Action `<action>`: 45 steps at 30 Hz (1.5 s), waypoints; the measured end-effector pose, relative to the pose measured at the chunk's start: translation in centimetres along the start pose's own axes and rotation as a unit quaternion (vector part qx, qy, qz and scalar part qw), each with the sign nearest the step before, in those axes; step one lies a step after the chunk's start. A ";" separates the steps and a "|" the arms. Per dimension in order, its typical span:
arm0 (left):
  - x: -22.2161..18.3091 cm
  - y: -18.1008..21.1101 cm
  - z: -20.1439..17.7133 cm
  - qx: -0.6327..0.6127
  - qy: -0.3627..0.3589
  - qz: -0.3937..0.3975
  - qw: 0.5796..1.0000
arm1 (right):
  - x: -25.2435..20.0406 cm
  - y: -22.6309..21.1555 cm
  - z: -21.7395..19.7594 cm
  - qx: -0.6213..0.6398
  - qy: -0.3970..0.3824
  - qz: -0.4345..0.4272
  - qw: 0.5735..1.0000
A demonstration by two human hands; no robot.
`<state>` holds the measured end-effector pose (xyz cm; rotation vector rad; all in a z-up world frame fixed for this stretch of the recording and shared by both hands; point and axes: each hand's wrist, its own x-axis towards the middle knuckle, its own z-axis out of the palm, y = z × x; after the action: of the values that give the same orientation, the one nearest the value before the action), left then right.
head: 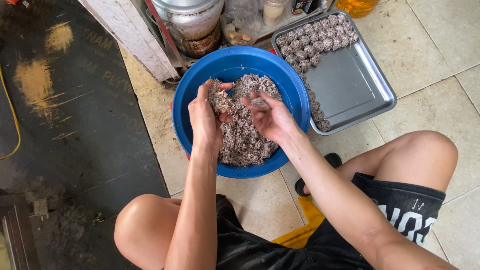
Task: Shaping a meat and vegetable mixture into small balls and arranging them on a metal tray.
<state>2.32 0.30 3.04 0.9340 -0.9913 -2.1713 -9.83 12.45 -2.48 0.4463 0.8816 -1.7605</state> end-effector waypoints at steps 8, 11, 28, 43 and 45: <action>-0.5 0.5 0.5 0.010 0.006 0.002 1.000 | 2.8 0.2 -2.2 0.042 -0.035 -0.057 0.997; 0.3 -0.6 -0.3 0.003 -0.018 0.015 1.000 | 4.2 0.0 -3.4 -0.018 -0.076 -0.077 0.994; -0.1 0.1 0.4 0.010 0.001 -0.009 1.000 | 2.8 -1.6 -3.2 0.068 -0.052 -0.085 0.993; 0.8 -0.2 1.7 0.008 0.024 -0.048 0.999 | 6.5 -17.7 -11.4 0.131 0.065 -0.224 0.963; 1.0 -0.2 1.8 0.015 0.033 -0.058 0.998 | 9.8 -19.6 -13.9 0.125 0.106 -0.213 0.963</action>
<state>0.26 0.41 3.33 1.0930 -0.9620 -2.2106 -33.17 19.63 -11.38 0.6557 0.9591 -2.2661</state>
